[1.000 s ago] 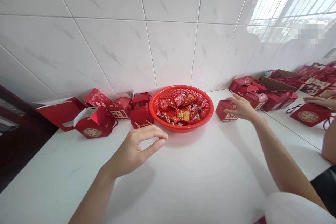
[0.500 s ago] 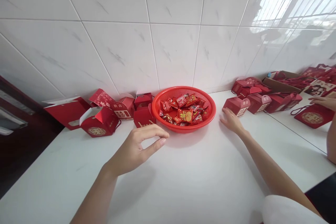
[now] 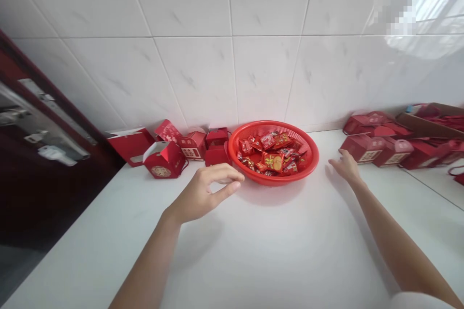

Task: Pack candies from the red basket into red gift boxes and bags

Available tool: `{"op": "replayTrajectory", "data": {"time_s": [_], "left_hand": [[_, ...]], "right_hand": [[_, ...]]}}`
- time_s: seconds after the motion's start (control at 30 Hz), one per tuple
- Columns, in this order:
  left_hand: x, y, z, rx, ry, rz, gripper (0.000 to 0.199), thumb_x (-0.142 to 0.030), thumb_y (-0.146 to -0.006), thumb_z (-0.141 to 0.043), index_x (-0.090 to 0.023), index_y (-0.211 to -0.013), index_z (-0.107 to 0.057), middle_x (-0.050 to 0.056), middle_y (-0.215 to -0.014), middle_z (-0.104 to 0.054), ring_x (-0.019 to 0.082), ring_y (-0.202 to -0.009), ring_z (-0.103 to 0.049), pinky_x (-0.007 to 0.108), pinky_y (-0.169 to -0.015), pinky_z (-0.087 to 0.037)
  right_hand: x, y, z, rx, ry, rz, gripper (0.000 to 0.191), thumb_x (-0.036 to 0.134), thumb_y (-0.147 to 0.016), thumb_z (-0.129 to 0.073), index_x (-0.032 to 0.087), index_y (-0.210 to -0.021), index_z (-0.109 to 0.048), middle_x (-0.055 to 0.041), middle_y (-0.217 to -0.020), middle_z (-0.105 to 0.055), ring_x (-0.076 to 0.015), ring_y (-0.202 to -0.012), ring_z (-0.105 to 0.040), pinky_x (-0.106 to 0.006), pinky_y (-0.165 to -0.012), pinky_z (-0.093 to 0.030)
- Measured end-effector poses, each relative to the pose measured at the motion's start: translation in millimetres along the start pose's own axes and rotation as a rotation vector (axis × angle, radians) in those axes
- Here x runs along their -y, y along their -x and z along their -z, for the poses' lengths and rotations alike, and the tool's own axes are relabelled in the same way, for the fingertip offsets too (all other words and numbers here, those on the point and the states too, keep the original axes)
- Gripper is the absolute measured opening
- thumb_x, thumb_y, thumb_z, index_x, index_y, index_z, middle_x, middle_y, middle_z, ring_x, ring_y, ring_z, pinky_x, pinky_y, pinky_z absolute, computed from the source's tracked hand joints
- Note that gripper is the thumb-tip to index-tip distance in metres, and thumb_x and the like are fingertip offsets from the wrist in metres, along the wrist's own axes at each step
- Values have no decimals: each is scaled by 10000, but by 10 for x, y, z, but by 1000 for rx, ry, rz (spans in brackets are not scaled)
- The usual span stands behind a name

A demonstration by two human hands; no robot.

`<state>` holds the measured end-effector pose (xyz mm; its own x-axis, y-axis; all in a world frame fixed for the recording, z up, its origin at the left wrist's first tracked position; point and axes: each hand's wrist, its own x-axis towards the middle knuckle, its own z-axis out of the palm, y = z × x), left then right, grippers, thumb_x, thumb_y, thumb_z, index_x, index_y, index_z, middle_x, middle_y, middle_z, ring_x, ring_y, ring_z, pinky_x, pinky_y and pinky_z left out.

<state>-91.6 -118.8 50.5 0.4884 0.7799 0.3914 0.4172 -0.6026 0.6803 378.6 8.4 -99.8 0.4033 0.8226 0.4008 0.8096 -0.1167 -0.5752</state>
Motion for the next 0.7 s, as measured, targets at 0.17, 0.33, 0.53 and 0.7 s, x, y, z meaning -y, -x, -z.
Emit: {"op": "replayTrajectory", "data": {"time_s": [0.17,0.33,0.53,0.7], "left_hand": [[325,-8,284,-327,-45,71,171,-348,-892,-682,-218,-962,-768,70,-1095,-736,221,-1070,-688,332,-951,-567],[837,149,737,-851,-72,266,233,-321,-760,-717,-193,-950,-760,78,-1150,-714,261,-1156,-664,406,-1045,-546],[1307,402,999,-1151,-239,733,349,-227,-754,-720,-194,-1099,-761,126,-1265,-671,305,-1125,-678,460,-1065,-527],[1517,427,979,-1077,-216,791,377,-291,-836,-677,-209,-1201,-726,127,-1405,-607,323,-1320,-566,441,-1144,-451]], "right_hand": [[249,292,-93,42,-161,-33,491,472,-758,-554,156,-1125,-638,-182,-1127,-706,-332,-968,-711,-469,-816,-573],[544,766,-304,86,-429,-56,442,502,-694,-593,198,-1007,-665,-136,-1070,-727,-298,-907,-700,-438,-776,-581],[730,909,-387,39,-439,-51,407,377,-619,-526,213,-968,-656,-120,-1097,-714,-278,-900,-686,-415,-794,-573],[633,897,-420,23,-453,-11,413,379,-645,-550,218,-1011,-654,-96,-1072,-709,-265,-892,-677,-389,-767,-572]]}}
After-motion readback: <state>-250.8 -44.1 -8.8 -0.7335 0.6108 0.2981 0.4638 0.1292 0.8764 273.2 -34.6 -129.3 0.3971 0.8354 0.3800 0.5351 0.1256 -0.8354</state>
